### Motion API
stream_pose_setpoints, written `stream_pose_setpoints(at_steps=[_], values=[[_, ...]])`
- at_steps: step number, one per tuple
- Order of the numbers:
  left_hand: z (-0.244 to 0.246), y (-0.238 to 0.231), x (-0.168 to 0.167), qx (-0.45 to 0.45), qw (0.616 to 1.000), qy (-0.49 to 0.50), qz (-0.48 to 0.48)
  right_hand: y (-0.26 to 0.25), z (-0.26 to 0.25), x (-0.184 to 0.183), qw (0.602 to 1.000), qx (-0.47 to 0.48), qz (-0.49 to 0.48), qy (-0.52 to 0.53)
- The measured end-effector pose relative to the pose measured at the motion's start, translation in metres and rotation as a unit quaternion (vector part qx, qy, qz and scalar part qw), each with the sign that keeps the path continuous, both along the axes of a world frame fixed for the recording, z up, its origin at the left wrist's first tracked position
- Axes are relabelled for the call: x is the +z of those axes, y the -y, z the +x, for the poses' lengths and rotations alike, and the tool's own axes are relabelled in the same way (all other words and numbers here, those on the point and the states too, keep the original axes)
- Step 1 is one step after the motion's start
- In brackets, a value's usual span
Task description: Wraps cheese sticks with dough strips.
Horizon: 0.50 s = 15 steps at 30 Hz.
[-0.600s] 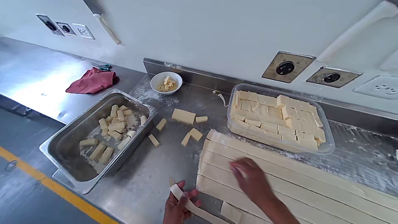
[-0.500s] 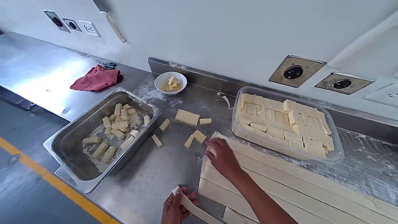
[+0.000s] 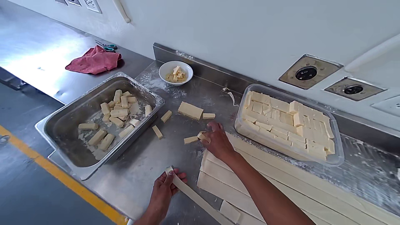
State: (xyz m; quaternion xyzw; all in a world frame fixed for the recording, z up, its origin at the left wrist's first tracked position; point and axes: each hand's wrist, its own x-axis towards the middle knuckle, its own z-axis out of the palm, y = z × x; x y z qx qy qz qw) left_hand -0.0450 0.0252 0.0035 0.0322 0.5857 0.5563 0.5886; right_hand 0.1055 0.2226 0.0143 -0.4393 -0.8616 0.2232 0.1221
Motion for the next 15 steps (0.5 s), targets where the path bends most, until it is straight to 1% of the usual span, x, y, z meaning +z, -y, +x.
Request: stream_pose_setpoints(at_steps=[2,3,4,5,7,9,12,13,15], values=[[-0.002,-0.004,0.002,-0.002,1.000,-0.012,0.003,0.023,0.008,0.011,0.990,-0.048,-0.091,-0.100],[-0.002,-0.006,0.002,-0.002,1.000,-0.016,0.003,0.037,0.012,0.016,0.971,-0.074,-0.168,-0.156],[-0.001,-0.006,0.003,-0.003,1.000,-0.020,0.003,0.051,0.016,0.019,0.938,-0.091,-0.260,-0.212],[0.000,-0.006,0.003,-0.003,1.000,-0.022,0.001,0.068,0.020,0.020,0.895,-0.102,-0.341,-0.267],[0.005,-0.006,0.005,-0.003,1.000,-0.025,-0.001,0.101,0.027,0.018,0.817,-0.118,-0.446,-0.346],[0.011,-0.005,0.007,-0.009,0.999,-0.031,0.006,0.125,0.030,0.016,0.760,-0.131,-0.503,-0.390],[0.017,-0.002,0.019,-0.038,0.997,-0.066,0.019,0.148,0.032,0.015,0.685,-0.160,-0.557,-0.441],[0.018,-0.001,0.023,-0.053,0.994,-0.087,0.029,0.152,0.032,0.017,0.672,-0.170,-0.562,-0.452],[0.017,0.001,0.027,-0.086,0.984,-0.144,0.059,0.159,0.033,0.019,0.670,-0.163,-0.559,-0.460]])
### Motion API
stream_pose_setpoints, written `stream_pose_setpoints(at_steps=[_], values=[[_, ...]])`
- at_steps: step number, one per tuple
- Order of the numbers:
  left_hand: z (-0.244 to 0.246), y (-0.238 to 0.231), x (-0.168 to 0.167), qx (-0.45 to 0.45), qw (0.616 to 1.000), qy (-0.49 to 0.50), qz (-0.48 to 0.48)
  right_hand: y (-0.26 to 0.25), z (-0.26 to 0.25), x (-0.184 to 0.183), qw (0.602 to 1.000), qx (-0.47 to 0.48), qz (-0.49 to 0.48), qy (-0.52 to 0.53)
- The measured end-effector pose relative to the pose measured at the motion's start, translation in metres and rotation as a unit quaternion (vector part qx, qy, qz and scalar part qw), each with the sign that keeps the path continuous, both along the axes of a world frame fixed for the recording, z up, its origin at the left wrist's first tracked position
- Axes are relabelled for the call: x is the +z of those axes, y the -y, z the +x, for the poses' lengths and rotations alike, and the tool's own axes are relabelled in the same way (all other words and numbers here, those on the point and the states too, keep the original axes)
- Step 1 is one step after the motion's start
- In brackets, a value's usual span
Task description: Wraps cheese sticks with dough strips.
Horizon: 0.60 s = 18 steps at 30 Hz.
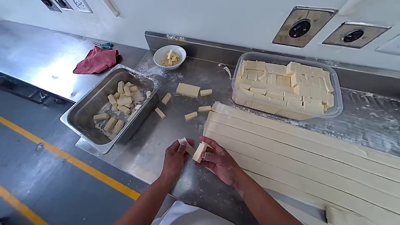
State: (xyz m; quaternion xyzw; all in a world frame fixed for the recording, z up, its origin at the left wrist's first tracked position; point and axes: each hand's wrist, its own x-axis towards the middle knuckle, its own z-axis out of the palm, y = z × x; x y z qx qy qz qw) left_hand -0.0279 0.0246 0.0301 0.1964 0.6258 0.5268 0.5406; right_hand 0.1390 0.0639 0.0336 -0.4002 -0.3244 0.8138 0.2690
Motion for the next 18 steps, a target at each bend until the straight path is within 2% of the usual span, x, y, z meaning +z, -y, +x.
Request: stream_pose_setpoints(at_steps=[3,6,8,12,18], values=[[-0.002,0.003,0.000,-0.041,0.995,-0.082,0.041,0.009,0.002,0.004,0.998,-0.053,-0.003,-0.019],[0.002,0.006,0.005,-0.057,0.993,-0.089,0.050,0.017,-0.002,0.004,0.983,-0.162,-0.070,-0.050],[0.008,0.007,0.009,-0.055,0.993,-0.089,0.049,0.024,-0.004,0.001,0.976,-0.190,-0.090,-0.049],[0.013,0.005,0.016,-0.040,0.993,-0.102,0.036,0.042,-0.009,-0.004,0.978,-0.186,-0.087,-0.042],[0.010,0.010,0.018,-0.069,0.980,-0.178,0.056,0.049,-0.013,0.003,0.983,-0.139,-0.101,-0.056]])
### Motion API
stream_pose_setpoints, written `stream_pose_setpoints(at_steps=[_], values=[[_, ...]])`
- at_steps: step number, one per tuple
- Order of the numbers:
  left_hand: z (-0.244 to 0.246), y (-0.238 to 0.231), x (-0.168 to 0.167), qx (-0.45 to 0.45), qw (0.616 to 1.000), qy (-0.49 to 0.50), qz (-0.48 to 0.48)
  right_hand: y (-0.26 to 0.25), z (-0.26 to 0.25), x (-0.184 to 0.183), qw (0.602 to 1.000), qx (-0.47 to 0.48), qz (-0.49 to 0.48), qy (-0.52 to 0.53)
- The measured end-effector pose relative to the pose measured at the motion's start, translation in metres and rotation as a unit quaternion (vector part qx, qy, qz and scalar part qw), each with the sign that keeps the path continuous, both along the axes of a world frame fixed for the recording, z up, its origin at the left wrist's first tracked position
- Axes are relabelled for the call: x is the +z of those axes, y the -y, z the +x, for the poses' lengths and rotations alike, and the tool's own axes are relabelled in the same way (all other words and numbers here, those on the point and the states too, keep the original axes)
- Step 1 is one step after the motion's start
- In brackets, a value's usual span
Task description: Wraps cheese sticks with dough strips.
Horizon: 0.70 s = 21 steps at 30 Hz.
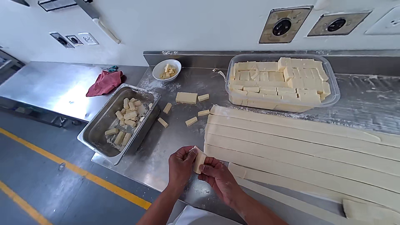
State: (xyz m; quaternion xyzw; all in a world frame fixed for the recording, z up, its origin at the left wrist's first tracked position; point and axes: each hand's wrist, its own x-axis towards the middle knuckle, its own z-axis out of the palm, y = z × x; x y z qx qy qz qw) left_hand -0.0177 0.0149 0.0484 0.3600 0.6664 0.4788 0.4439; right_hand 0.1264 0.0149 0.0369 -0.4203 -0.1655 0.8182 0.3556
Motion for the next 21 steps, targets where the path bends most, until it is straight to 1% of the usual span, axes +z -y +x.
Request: stream_pose_setpoints(at_steps=[4,7,9,11,13,14,15,16,18,19,20,21], values=[[0.002,0.003,0.004,-0.027,0.999,-0.028,0.016,-0.001,0.000,0.002,0.999,0.031,0.013,-0.005],[-0.003,0.008,-0.001,-0.086,0.990,-0.090,0.063,-0.003,0.003,0.004,0.999,0.041,0.012,-0.004],[-0.013,0.011,-0.007,-0.162,0.962,-0.174,0.138,-0.004,0.006,0.005,0.999,0.044,0.018,0.006],[-0.023,0.014,-0.010,-0.218,0.921,-0.251,0.203,-0.004,0.008,0.007,0.998,0.040,0.035,0.022],[-0.026,0.020,-0.008,-0.246,0.893,-0.300,0.230,-0.004,0.007,0.007,0.996,0.033,0.068,0.043],[-0.024,0.024,-0.007,-0.243,0.892,-0.307,0.226,-0.004,0.007,0.006,0.994,0.031,0.092,0.055],[-0.021,0.028,-0.005,-0.229,0.899,-0.302,0.216,-0.003,0.006,0.005,0.990,0.030,0.119,0.065],[-0.017,0.031,-0.003,-0.206,0.914,-0.286,0.203,-0.003,0.006,0.003,0.986,0.031,0.148,0.073],[-0.010,0.033,0.002,-0.152,0.950,-0.216,0.169,-0.002,0.007,0.000,0.970,0.048,0.214,0.104],[-0.009,0.032,0.004,-0.126,0.965,-0.172,0.150,-0.003,0.009,-0.002,0.956,0.057,0.254,0.134],[-0.009,0.031,0.007,-0.105,0.977,-0.132,0.127,-0.004,0.011,-0.005,0.931,0.063,0.310,0.183],[-0.010,0.030,0.010,-0.094,0.986,-0.093,0.104,-0.006,0.013,-0.010,0.897,0.057,0.368,0.238]])
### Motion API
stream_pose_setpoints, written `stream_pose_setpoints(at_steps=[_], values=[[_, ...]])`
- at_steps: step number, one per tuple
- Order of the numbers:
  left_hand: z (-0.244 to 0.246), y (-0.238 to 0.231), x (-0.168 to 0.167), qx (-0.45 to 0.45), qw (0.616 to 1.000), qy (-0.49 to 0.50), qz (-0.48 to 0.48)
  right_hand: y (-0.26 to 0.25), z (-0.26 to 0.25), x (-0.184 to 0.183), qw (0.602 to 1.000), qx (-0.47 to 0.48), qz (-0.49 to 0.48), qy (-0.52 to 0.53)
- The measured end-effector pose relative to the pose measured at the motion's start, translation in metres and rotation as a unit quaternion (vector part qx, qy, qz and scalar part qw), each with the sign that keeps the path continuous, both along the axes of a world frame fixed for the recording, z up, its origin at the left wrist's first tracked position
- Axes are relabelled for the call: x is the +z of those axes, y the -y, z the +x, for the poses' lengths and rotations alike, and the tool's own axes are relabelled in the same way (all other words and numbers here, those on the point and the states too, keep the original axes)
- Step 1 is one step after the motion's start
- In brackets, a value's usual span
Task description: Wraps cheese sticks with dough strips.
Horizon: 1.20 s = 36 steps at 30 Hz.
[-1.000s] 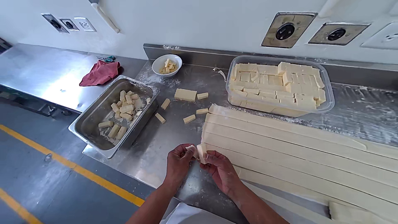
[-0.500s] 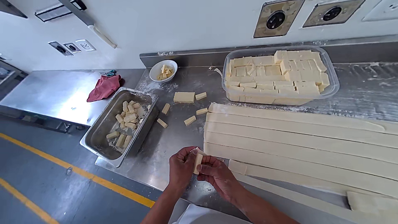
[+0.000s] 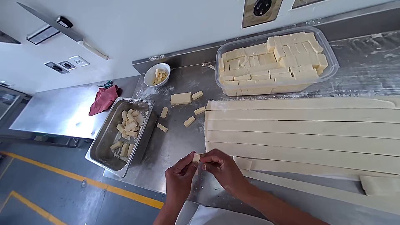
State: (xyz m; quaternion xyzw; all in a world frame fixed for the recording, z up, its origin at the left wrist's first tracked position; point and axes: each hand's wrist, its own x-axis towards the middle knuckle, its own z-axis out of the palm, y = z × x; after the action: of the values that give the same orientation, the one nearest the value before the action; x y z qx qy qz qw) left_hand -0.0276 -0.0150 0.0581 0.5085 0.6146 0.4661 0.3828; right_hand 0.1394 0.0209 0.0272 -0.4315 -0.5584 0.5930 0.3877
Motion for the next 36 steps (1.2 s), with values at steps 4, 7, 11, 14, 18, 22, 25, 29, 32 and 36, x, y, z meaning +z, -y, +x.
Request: stream_pose_setpoints(at_steps=[4,7,11,14,18,22,25,29,32,36], values=[[-0.013,0.002,0.012,0.003,0.993,0.095,-0.071,-0.027,0.009,-0.004,0.990,0.094,0.056,0.088],[-0.027,0.003,0.017,0.041,0.988,0.109,-0.100,-0.041,0.008,0.008,0.964,0.244,-0.058,0.088],[-0.042,-0.010,0.001,0.097,0.988,0.006,-0.120,-0.035,0.016,0.014,0.935,0.324,-0.121,0.076],[-0.052,-0.024,-0.033,0.052,0.977,-0.197,-0.056,-0.023,0.034,0.014,0.931,0.335,-0.136,0.056],[-0.060,-0.038,-0.080,-0.014,0.921,-0.382,0.070,-0.008,0.054,0.017,0.909,0.373,-0.133,0.127],[-0.051,-0.028,-0.084,-0.085,0.889,-0.437,0.110,0.008,0.063,0.020,0.904,0.384,-0.100,0.161],[-0.058,-0.032,-0.077,-0.078,0.920,-0.376,0.084,0.012,0.069,0.017,0.924,0.340,-0.101,0.139],[-0.063,-0.041,-0.082,-0.057,0.949,-0.310,0.015,0.016,0.071,0.018,0.927,0.334,-0.075,0.154],[-0.054,-0.040,-0.088,-0.085,0.927,-0.362,0.053,0.020,0.070,0.018,0.925,0.345,-0.019,0.160],[-0.045,-0.037,-0.095,-0.076,0.897,-0.422,0.106,0.030,0.064,0.008,0.919,0.347,0.115,0.149]])
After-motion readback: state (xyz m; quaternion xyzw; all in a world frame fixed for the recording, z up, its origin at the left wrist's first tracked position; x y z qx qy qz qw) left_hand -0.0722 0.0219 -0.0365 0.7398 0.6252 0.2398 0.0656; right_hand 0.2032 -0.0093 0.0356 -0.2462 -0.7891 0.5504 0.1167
